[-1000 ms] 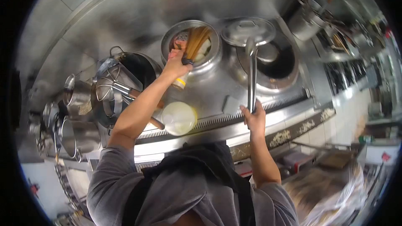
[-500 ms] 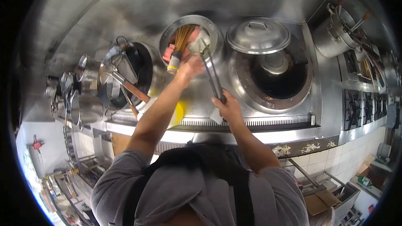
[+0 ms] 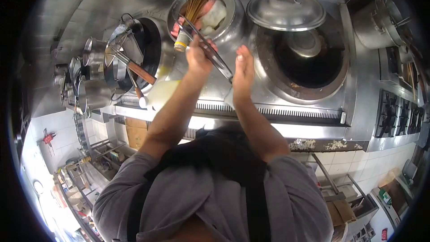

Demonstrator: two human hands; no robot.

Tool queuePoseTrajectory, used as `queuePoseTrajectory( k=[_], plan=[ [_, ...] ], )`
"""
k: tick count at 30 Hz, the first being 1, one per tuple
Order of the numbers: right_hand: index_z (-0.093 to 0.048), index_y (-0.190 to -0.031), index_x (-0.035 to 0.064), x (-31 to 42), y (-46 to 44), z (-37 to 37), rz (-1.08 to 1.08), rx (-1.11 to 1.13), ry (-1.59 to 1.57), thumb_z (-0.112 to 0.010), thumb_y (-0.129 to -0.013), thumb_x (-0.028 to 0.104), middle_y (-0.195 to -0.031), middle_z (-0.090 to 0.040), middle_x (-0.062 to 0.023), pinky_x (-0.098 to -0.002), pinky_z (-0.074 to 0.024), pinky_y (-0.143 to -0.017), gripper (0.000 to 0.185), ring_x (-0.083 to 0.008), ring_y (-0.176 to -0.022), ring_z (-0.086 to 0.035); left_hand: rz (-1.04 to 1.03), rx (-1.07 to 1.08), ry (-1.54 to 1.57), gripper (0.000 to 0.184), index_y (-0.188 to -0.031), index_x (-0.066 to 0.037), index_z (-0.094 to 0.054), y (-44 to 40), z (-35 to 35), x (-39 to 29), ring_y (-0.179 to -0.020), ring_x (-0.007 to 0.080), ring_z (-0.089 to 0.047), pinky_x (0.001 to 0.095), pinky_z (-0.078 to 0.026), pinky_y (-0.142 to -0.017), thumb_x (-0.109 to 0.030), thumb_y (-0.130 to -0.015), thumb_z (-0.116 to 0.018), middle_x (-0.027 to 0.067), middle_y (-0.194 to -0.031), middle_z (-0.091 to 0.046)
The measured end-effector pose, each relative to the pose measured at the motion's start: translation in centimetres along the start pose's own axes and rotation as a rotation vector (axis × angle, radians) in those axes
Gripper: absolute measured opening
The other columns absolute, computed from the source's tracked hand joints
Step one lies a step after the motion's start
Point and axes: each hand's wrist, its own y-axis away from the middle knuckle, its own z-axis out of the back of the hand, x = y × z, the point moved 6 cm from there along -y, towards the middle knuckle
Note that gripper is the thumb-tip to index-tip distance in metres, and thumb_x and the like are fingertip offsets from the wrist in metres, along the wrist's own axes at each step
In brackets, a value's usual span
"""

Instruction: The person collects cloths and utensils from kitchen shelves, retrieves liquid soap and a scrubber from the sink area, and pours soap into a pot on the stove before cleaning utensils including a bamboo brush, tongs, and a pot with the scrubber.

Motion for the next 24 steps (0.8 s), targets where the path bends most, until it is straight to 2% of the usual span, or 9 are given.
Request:
queuePoseTrajectory(
  k=[2, 6, 9, 13, 16, 19, 20, 22, 24],
  plan=[
    [-0.054, -0.123, -0.0009, -1.9, 0.1, 0.5, -0.067, 0.081, -0.065, -0.049, -0.098, 0.018, -0.123, -0.056, -0.0141, -0.0324, -0.037, -0.102, 0.032, -0.0241, -0.117, -0.052, -0.102, 0.011, -0.157, 0.02, -0.101, -0.006, -0.051, -0.6, 1.3, -3.8, -0.065, 0.0228, -0.061, 0.0359, -0.052, -0.062, -0.024, -0.095, -0.051, 0.0111, -0.077, -0.061],
    [-0.054, -0.127, 0.012, -10.4, 5.6, 2.3, 0.618, 1.067, 1.19, -0.064, -0.083, 0.017, -0.131, -0.051, -0.0168, -0.0438, -0.0378, -0.104, 0.045, -0.035, -0.127, -0.044, -0.242, 0.011, -0.243, 0.033, -0.12, -0.002, -0.044, 0.5, 3.5, -8.5, -0.072, 0.0251, -0.065, 0.0351, -0.053, -0.064, -0.008, -0.089, -0.055, 0.0142, -0.086, -0.062],
    [-0.057, -0.122, 0.015, -15.9, 6.4, 5.2, 0.814, 1.206, 1.42, -0.069, -0.073, 0.017, -0.13, -0.051, -0.0146, -0.049, -0.0397, -0.101, 0.05, -0.035, -0.126, -0.044, -0.21, -0.014, -0.253, 0.047, -0.127, -0.008, -0.041, 0.0, 4.3, -10.5, -0.074, 0.0245, -0.065, 0.0349, -0.052, -0.065, -0.001, -0.084, -0.058, 0.0127, -0.088, -0.062],
    [-0.059, -0.107, 0.0064, -17.2, 2.0, 3.2, 0.579, 1.077, 1.18, -0.07, -0.067, 0.01, -0.114, -0.058, -0.0168, -0.043, -0.0468, -0.086, 0.042, -0.0364, -0.108, -0.055, -0.155, -0.002, -0.287, 0.052, -0.129, -0.006, -0.04, -2.6, 4.4, -11.5, -0.073, 0.0244, -0.065, 0.0362, -0.053, -0.063, 0.006, -0.082, -0.058, 0.0149, -0.088, -0.062],
    [-0.058, -0.096, 0.0002, -10.2, -4.7, -1.1, 0.296, 0.509, 0.848, -0.066, -0.07, 0.009, -0.089, -0.059, -0.0212, -0.0453, -0.0461, -0.074, 0.029, -0.0412, -0.084, -0.058, -0.118, 0.086, -0.368, 0.047, -0.123, -0.007, -0.046, -6.4, 2.4, -9.5, -0.075, 0.0223, -0.064, 0.0368, -0.052, -0.064, 0.006, -0.08, -0.061, 0.011, -0.09, -0.062],
    [-0.057, -0.094, -0.0026, -1.6, -10.1, -8.2, 0.51, 0.319, 0.852, -0.067, -0.068, 0.01, -0.092, -0.058, -0.021, -0.0449, -0.0462, -0.075, 0.031, -0.0409, -0.083, -0.057, -0.158, 0.113, -0.606, 0.049, -0.117, -0.01, -0.055, -12.7, 1.7, -6.2, -0.083, 0.0239, -0.064, 0.0344, -0.05, -0.071, 0.005, -0.072, -0.061, 0.0106, -0.097, -0.064],
    [-0.056, -0.095, -0.0028, -0.5, -12.1, -10.5, 0.562, 0.303, 0.838, -0.067, -0.068, 0.01, -0.093, -0.059, -0.021, -0.0444, -0.0469, -0.078, 0.032, -0.0412, -0.085, -0.058, -0.297, 0.053, -0.776, 0.047, -0.116, -0.004, -0.054, -14.4, 1.5, -6.0, -0.086, 0.0305, -0.064, 0.0371, -0.05, -0.074, -0.001, -0.07, -0.064, 0.0174, -0.095, -0.065],
    [-0.056, -0.099, -0.0013, -2.9, -15.8, -14.7, 0.635, 0.391, 0.996, -0.064, -0.071, 0.011, -0.095, -0.06, -0.02, -0.0441, -0.047, -0.082, 0.031, -0.0406, -0.087, -0.058, -0.377, -0.056, -1.046, 0.057, -0.119, 0.002, -0.05, -15.6, 0.2, -7.3, -0.1, 0.0428, -0.062, 0.0432, -0.048, -0.087, -0.014, -0.067, -0.068, 0.0301, -0.099, -0.064],
    [-0.056, -0.102, 0.0002, -7.1, -19.1, -16.9, 0.705, 0.474, 1.146, -0.061, -0.074, 0.012, -0.098, -0.061, -0.0189, -0.0437, -0.047, -0.085, 0.031, -0.04, -0.089, -0.059, -0.388, -0.067, -1.15, 0.057, -0.121, 0.0, -0.049, -18.1, 0.0, -6.5, -0.1, 0.0434, -0.061, 0.0442, -0.048, -0.088, -0.014, -0.069, -0.067, 0.03, -0.1, -0.064]
  ],
)
